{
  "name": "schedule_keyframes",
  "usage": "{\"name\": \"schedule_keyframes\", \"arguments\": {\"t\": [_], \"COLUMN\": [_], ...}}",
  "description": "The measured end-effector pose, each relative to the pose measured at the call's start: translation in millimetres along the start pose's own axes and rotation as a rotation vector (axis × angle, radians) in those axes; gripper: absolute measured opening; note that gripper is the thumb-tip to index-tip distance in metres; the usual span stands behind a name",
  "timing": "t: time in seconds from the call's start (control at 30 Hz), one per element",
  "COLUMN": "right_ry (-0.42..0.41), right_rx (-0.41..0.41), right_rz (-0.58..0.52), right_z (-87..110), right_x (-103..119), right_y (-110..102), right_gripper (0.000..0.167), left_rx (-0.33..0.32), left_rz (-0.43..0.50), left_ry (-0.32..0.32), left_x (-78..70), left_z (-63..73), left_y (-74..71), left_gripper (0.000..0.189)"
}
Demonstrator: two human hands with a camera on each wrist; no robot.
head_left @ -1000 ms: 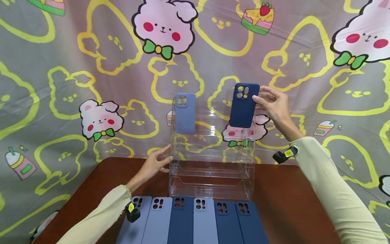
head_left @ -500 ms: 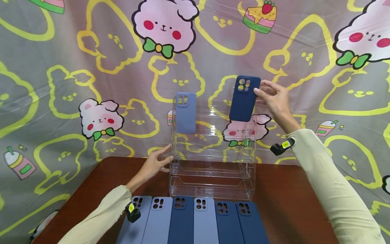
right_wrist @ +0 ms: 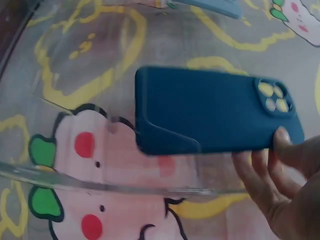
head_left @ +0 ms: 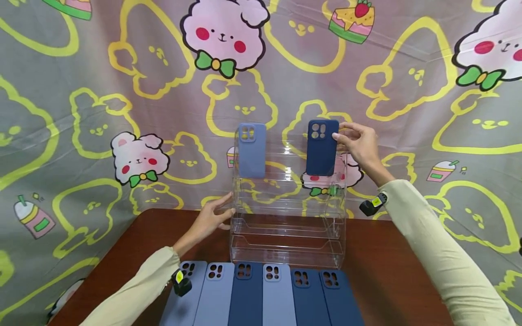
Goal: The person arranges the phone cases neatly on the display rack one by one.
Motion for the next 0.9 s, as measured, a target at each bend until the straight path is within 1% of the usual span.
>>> {"name": "schedule_keyframes", "arguments": {"t": [0.1, 0.17, 0.27, 0.47, 0.57, 0.63, 0.77, 0.9], "right_ry": [0.002, 0.004, 0.002, -0.011, -0.010, -0.004, 0.015, 0.007], "right_rx": [0.007, 0.005, -0.021, -0.100, -0.120, -0.115, -0.068, -0.040], "right_rz": [0.033, 0.036, 0.055, 0.270, 0.349, 0.402, 0.485, 0.501], "right_z": [4.2, 6.4, 9.3, 15.6, 18.6, 21.3, 28.6, 35.8], "right_x": [-1, -1, 1, 7, 9, 11, 12, 12], "right_y": [5, 9, 10, 7, 7, 8, 13, 15], "right_gripper": [0.040, 0.038, 0.035, 0.031, 0.030, 0.031, 0.039, 0.045], "left_rx": [-0.005, -0.013, -0.014, -0.010, -0.012, -0.012, -0.019, -0.030], "left_rz": [-0.006, -0.011, -0.016, -0.022, -0.020, -0.019, -0.028, -0.037], "left_ry": [0.004, 0.005, 0.012, 0.015, 0.017, 0.015, -0.009, -0.019], "left_x": [-0.1, -0.3, -0.3, -1.1, -1.7, -1.6, 0.3, 1.1], "left_z": [0.9, 2.1, 2.1, -0.1, -0.8, -1.0, 0.0, 1.2], "left_y": [0.7, 0.3, 0.2, 2.2, 2.9, 3.4, 3.8, 2.7], "left_gripper": [0.066, 0.066, 0.066, 0.066, 0.066, 0.066, 0.067, 0.066]}}
Point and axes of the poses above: each hand's wrist, its own z-axis away from the middle knuckle, its own y-axis out of the palm, x = y × z, the point moved 7 cm from there along -z, towards the middle knuckle, and after that the axes turned 1 degree about -y, right-handed, at the moved point
